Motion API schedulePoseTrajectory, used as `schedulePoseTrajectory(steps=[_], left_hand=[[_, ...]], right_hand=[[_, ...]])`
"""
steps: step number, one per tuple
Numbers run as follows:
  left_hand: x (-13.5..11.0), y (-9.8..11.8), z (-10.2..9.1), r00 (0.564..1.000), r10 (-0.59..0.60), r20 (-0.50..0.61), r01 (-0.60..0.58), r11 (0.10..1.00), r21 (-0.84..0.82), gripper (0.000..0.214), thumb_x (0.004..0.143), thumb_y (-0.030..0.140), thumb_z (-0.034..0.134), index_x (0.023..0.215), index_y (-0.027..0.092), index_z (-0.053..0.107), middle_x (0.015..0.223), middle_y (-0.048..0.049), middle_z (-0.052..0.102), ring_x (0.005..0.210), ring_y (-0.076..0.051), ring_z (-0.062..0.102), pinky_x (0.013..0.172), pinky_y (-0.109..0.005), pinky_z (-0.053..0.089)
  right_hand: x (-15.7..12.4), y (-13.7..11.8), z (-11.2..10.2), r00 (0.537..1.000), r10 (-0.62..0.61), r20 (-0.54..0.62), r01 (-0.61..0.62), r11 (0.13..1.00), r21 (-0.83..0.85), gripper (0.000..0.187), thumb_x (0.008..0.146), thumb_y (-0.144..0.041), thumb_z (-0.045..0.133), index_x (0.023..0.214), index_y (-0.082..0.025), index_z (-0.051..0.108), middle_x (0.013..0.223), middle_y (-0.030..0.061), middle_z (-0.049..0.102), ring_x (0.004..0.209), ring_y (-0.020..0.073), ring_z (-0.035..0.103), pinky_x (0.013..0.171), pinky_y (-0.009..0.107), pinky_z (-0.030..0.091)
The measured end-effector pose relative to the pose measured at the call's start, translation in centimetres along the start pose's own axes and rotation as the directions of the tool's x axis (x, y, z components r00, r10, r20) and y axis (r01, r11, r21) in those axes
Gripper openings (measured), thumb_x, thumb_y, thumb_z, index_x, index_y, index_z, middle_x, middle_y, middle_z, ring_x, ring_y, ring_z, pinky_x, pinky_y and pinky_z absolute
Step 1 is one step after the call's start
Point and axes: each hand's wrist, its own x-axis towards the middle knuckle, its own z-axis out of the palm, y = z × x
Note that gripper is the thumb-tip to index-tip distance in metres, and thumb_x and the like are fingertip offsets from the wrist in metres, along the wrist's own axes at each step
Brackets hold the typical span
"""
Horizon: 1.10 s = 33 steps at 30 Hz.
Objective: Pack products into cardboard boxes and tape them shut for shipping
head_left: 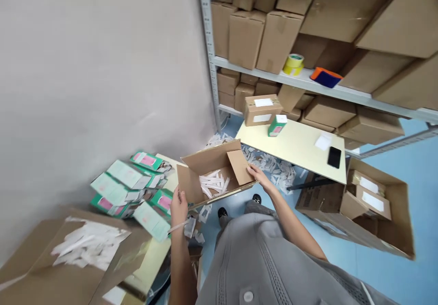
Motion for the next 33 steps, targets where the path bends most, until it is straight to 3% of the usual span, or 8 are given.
schedulePoseTrajectory(steps=[6, 12, 17, 24, 28, 33], left_hand=[[0.4, 8.1, 9.4, 0.992, -0.049, 0.116, 0.043, 0.998, 0.053, 0.05, 0.091, 0.029, 0.042, 0.135, 0.011, 0.056, 0.13, -0.0179, 0.065, 0.123, -0.028, 0.06, 0.11, -0.043, 0.044], [0.2, 15.8, 21.1, 0.957, 0.132, 0.257, -0.134, 0.991, -0.01, 0.047, 0.093, 0.031, 0.042, 0.133, 0.013, 0.059, 0.13, -0.0156, 0.066, 0.122, -0.026, 0.061, 0.11, -0.043, 0.045], [-1.1, 20.6, 29.9, 0.893, 0.225, 0.391, -0.229, 0.973, -0.037, 0.046, 0.095, 0.03, 0.042, 0.137, 0.018, 0.057, 0.133, -0.0123, 0.066, 0.123, -0.025, 0.061, 0.108, -0.041, 0.046], [-1.5, 24.5, 38.0, 0.786, 0.27, 0.557, -0.264, 0.96, -0.093, 0.048, 0.096, 0.027, 0.04, 0.141, 0.015, 0.054, 0.139, -0.0133, 0.062, 0.13, -0.025, 0.057, 0.113, -0.041, 0.042], [-0.2, 26.5, 42.0, 0.724, 0.263, 0.637, -0.283, 0.956, -0.073, 0.048, 0.095, 0.025, 0.043, 0.141, 0.015, 0.054, 0.141, -0.0127, 0.06, 0.132, -0.025, 0.056, 0.115, -0.04, 0.04], [2.1, 29.5, 46.2, 0.632, 0.3, 0.714, -0.341, 0.936, -0.092, 0.05, 0.096, 0.026, 0.043, 0.144, 0.015, 0.052, 0.143, -0.0129, 0.059, 0.134, -0.026, 0.054, 0.115, -0.043, 0.04]], right_hand=[[0.5, 1.9, -10.7, 0.991, 0.011, -0.133, -0.004, 0.998, 0.056, 0.066, 0.078, -0.072, 0.059, 0.126, -0.027, 0.069, 0.139, 0.0053, 0.063, 0.13, 0.0318, 0.055, 0.116, 0.049, 0.035], [-0.7, 3.9, -23.3, 0.932, 0.04, -0.359, 0.001, 0.993, 0.114, 0.065, 0.077, -0.073, 0.062, 0.125, -0.03, 0.069, 0.14, 0.0031, 0.062, 0.136, 0.0321, 0.049, 0.118, 0.049, 0.032], [-3.2, 5.1, -30.7, 0.865, 0.048, -0.5, 0.04, 0.986, 0.164, 0.068, 0.079, -0.072, 0.062, 0.13, -0.028, 0.065, 0.146, 0.0031, 0.057, 0.138, 0.0294, 0.048, 0.119, 0.044, 0.034], [-5.5, 7.3, -36.3, 0.779, 0.148, -0.609, 0.041, 0.958, 0.285, 0.072, 0.079, -0.074, 0.061, 0.136, -0.029, 0.061, 0.149, 0.0008, 0.054, 0.143, 0.0272, 0.043, 0.121, 0.044, 0.033], [-5.3, 8.4, -37.6, 0.776, 0.203, -0.597, 0.058, 0.92, 0.388, 0.073, 0.08, -0.074, 0.06, 0.138, -0.031, 0.059, 0.146, -0.0001, 0.057, 0.14, 0.027, 0.047, 0.119, 0.044, 0.036], [-3.3, 9.1, -38.8, 0.723, 0.264, -0.638, 0.063, 0.895, 0.441, 0.073, 0.075, -0.072, 0.065, 0.134, -0.03, 0.062, 0.138, 0.0018, 0.064, 0.132, 0.0287, 0.055, 0.112, 0.045, 0.044]])
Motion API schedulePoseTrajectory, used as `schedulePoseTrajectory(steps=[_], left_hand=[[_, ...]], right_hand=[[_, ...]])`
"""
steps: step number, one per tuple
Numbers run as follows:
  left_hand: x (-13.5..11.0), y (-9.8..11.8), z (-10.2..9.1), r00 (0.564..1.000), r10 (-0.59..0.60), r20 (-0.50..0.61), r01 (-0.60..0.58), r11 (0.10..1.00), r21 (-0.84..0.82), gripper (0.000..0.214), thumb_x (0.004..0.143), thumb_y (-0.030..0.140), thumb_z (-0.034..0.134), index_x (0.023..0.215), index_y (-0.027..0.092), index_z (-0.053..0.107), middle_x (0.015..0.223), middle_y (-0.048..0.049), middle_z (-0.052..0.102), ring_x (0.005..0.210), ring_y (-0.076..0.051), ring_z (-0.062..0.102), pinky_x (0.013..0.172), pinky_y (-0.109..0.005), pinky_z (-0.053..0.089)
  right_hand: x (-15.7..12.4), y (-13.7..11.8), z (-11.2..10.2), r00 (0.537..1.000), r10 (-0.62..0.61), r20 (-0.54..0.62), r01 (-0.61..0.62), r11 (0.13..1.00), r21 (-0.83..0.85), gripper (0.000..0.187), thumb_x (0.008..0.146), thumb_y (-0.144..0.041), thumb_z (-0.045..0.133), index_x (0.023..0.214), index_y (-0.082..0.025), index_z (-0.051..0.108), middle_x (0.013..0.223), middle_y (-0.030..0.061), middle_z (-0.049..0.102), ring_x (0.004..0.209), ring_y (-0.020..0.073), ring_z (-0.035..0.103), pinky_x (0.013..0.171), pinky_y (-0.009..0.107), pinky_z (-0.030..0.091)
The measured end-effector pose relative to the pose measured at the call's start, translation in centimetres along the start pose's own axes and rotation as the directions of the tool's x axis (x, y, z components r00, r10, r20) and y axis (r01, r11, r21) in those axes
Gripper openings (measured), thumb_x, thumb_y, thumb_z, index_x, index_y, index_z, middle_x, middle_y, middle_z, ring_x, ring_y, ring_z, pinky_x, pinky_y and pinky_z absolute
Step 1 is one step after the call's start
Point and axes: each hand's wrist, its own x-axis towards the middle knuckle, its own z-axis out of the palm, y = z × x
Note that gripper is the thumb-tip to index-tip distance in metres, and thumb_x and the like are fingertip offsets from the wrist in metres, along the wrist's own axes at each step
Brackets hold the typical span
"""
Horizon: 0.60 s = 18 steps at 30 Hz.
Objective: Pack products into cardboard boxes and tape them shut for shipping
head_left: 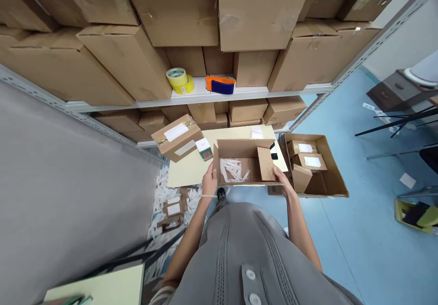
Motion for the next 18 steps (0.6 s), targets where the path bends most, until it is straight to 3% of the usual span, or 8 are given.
schedulePoseTrajectory(steps=[7, 12, 18], left_hand=[[4.3, 1.0, -0.2, 0.996, 0.043, 0.077, -0.041, 0.999, -0.023, 0.053, 0.097, 0.03, 0.042, 0.148, 0.017, 0.048, 0.147, -0.0103, 0.055, 0.137, -0.024, 0.052, 0.114, -0.04, 0.04], [6.4, 1.4, -0.4, 0.998, 0.022, 0.062, -0.023, 1.0, 0.017, 0.053, 0.097, 0.03, 0.043, 0.148, 0.018, 0.047, 0.141, -0.0117, 0.061, 0.125, -0.026, 0.061, 0.108, -0.043, 0.045], [8.4, 2.3, -0.6, 0.998, -0.024, 0.066, 0.022, 0.999, 0.038, 0.054, 0.095, 0.032, 0.047, 0.146, 0.016, 0.049, 0.136, -0.014, 0.064, 0.121, -0.028, 0.064, 0.106, -0.043, 0.046]], right_hand=[[4.8, -2.0, 1.1, 1.0, -0.012, -0.013, 0.011, 1.0, -0.01, 0.068, 0.078, -0.071, 0.06, 0.129, -0.027, 0.065, 0.126, 0.0022, 0.071, 0.124, 0.0291, 0.062, 0.108, 0.045, 0.047], [7.2, -3.2, 2.1, 1.0, 0.006, 0.003, -0.006, 1.0, -0.022, 0.073, 0.079, -0.072, 0.058, 0.135, -0.027, 0.061, 0.124, 0.0028, 0.072, 0.121, 0.029, 0.064, 0.107, 0.045, 0.048], [9.0, -4.3, 1.2, 0.999, 0.001, 0.042, 0.002, 0.997, -0.074, 0.07, 0.075, -0.071, 0.067, 0.13, -0.028, 0.065, 0.131, 0.0031, 0.069, 0.128, 0.0294, 0.058, 0.113, 0.047, 0.042]])
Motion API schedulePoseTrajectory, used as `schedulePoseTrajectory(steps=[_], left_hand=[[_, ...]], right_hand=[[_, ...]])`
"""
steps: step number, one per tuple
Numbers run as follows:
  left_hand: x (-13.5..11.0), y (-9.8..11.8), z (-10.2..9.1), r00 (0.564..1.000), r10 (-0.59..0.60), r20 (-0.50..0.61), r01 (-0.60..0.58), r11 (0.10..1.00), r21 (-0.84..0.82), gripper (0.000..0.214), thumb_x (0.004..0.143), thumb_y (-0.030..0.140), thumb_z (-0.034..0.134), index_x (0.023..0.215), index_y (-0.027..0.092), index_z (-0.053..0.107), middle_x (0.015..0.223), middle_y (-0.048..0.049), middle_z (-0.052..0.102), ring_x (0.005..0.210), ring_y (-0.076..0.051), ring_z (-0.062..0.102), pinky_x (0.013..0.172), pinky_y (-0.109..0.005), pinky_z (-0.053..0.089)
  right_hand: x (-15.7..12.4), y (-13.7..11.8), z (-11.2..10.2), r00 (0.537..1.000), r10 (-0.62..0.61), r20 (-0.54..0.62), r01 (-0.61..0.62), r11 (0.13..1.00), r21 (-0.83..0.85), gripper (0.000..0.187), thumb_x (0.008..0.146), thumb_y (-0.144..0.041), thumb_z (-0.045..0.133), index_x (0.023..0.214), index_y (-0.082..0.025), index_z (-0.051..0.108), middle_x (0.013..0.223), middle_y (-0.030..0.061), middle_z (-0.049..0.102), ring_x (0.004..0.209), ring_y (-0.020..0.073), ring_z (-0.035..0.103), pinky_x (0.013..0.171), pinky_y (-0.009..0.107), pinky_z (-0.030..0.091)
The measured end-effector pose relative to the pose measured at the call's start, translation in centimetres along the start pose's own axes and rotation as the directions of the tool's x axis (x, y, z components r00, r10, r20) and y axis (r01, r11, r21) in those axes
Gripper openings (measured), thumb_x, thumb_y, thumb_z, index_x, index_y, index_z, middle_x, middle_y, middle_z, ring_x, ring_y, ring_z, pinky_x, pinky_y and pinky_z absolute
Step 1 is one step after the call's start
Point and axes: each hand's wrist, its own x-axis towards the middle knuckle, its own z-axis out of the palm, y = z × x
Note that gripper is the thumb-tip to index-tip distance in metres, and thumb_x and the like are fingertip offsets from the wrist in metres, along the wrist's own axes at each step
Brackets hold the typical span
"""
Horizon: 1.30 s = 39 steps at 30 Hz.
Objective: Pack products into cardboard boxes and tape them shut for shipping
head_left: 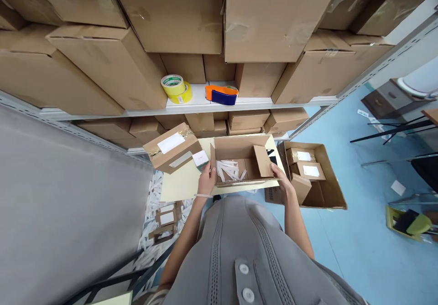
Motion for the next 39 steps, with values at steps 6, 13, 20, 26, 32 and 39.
schedulePoseTrajectory(steps=[6, 13, 20, 26, 32, 39], left_hand=[[0.7, -0.7, -1.9, 0.99, 0.126, 0.064, -0.122, 0.991, -0.063, 0.041, 0.099, 0.036, 0.041, 0.126, 0.019, 0.065, 0.13, -0.0095, 0.068, 0.123, -0.022, 0.062, 0.11, -0.038, 0.045], [6.2, -0.6, -4.6, 0.987, 0.142, 0.07, -0.158, 0.874, 0.46, 0.062, 0.081, 0.018, 0.068, 0.141, 0.023, 0.054, 0.156, -0.0158, 0.04, 0.148, -0.035, 0.031, 0.119, -0.054, 0.028], [9.3, -1.4, -2.5, 0.988, 0.028, 0.151, -0.115, 0.786, 0.607, 0.079, 0.069, 0.008, 0.074, 0.141, 0.028, 0.052, 0.148, -0.0172, 0.044, 0.142, -0.039, 0.034, 0.111, -0.054, 0.034], [7.7, -2.1, -3.6, 0.997, 0.025, 0.069, -0.062, 0.795, 0.603, 0.063, 0.076, 0.017, 0.071, 0.137, 0.027, 0.057, 0.133, -0.0146, 0.051, 0.125, -0.035, 0.045, 0.099, -0.044, 0.046], [3.5, -0.6, -7.6, 0.95, 0.089, -0.301, 0.066, 0.88, 0.469, 0.058, 0.076, 0.038, 0.076, 0.131, 0.026, 0.062, 0.119, -0.0133, 0.054, 0.115, -0.034, 0.05, 0.102, -0.046, 0.044], [1.0, 0.0, -12.1, 0.852, 0.089, -0.516, 0.036, 0.973, 0.228, 0.067, 0.066, 0.05, 0.08, 0.126, 0.024, 0.065, 0.107, -0.008, 0.058, 0.112, -0.029, 0.054, 0.105, -0.044, 0.043]], right_hand=[[1.8, -0.6, -1.7, 0.995, 0.093, 0.03, -0.091, 0.995, -0.046, 0.065, 0.075, -0.07, 0.066, 0.123, -0.026, 0.069, 0.131, 0.0052, 0.069, 0.121, 0.0308, 0.063, 0.11, 0.05, 0.044], [3.5, -0.7, -1.6, 0.988, 0.147, -0.043, -0.151, 0.985, -0.082, 0.055, 0.075, -0.068, 0.062, 0.11, -0.027, 0.072, 0.118, 0.0067, 0.074, 0.107, 0.0309, 0.07, 0.105, 0.051, 0.049], [1.7, -0.3, -2.4, 0.995, 0.099, -0.02, -0.1, 0.994, -0.051, 0.054, 0.08, -0.066, 0.06, 0.113, -0.024, 0.071, 0.129, 0.0095, 0.069, 0.12, 0.0313, 0.065, 0.105, 0.048, 0.048], [-1.0, -1.8, -3.5, 0.984, 0.041, -0.171, -0.051, 0.997, -0.055, 0.055, 0.077, -0.068, 0.065, 0.111, -0.025, 0.072, 0.137, 0.0106, 0.063, 0.128, 0.0356, 0.058, 0.107, 0.052, 0.045], [-2.8, -6.3, -2.7, 0.96, -0.151, -0.236, 0.113, 0.979, -0.167, 0.057, 0.081, -0.068, 0.061, 0.119, -0.027, 0.069, 0.125, 0.0077, 0.07, 0.12, 0.0328, 0.061, 0.109, 0.05, 0.044], [-3.3, -12.0, 3.8, 0.921, -0.39, 0.016, 0.377, 0.876, -0.302, 0.046, 0.089, -0.059, 0.057, 0.12, -0.027, 0.068, 0.132, 0.0074, 0.065, 0.127, 0.0277, 0.056, 0.112, 0.046, 0.039]])
